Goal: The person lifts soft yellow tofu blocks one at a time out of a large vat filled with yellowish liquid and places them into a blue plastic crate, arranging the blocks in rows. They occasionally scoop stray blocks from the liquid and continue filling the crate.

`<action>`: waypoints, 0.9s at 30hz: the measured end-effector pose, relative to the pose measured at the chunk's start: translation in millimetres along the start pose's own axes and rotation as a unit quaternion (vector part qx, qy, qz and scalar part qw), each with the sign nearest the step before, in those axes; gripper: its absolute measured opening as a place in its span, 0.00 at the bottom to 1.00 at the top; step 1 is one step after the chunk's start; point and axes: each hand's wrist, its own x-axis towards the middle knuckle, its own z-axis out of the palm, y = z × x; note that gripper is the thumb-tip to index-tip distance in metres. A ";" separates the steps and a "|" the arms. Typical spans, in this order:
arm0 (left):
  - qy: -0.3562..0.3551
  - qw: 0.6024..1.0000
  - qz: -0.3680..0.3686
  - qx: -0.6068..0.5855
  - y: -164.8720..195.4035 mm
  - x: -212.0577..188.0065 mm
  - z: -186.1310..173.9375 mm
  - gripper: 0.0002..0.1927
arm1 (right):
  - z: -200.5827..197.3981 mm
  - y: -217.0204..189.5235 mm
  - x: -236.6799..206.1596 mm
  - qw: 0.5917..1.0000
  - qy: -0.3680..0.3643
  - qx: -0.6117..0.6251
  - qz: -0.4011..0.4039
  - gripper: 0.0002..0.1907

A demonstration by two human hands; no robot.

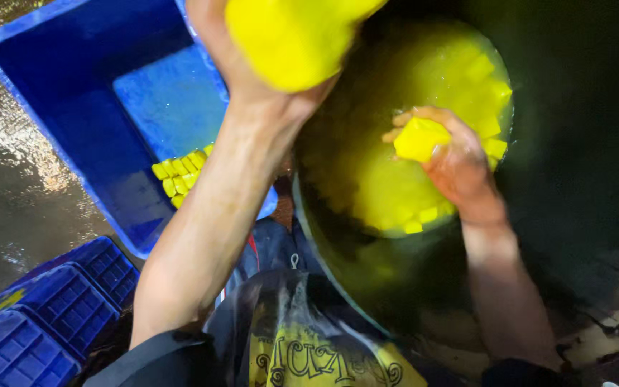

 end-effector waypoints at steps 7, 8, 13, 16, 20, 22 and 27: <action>0.176 0.983 -0.005 -0.057 46.0 -99.0 -75.8 0.23 | 235.9 -13.5 3.1 0.929 -0.015 -0.368 0.039 0.27; 0.155 0.985 -0.037 -0.060 45.6 -113.9 -88.5 0.23 | 253.1 1.8 10.9 0.879 -0.025 -0.476 -0.009 0.28; 0.223 0.953 -0.116 -0.169 47.8 -192.6 -142.6 0.22 | 291.5 86.1 54.4 0.675 -0.030 -0.715 -0.179 0.57; 0.335 0.920 -0.118 -0.165 40.4 -198.7 -182.0 0.33 | 270.4 137.9 94.9 0.789 -0.218 -0.573 -0.018 0.53; 0.446 0.873 -0.127 -0.148 36.8 -175.3 -257.9 0.46 | 216.7 216.3 172.7 0.912 -0.197 -0.255 0.254 0.36; 0.450 0.878 -0.094 -0.131 48.4 -186.3 -297.3 0.48 | 204.9 262.5 216.4 0.916 -0.172 -0.149 0.329 0.33; 0.562 0.821 -0.097 0.017 69.8 -244.6 -347.7 0.50 | 249.4 378.3 292.3 0.769 -0.063 -0.570 0.282 0.35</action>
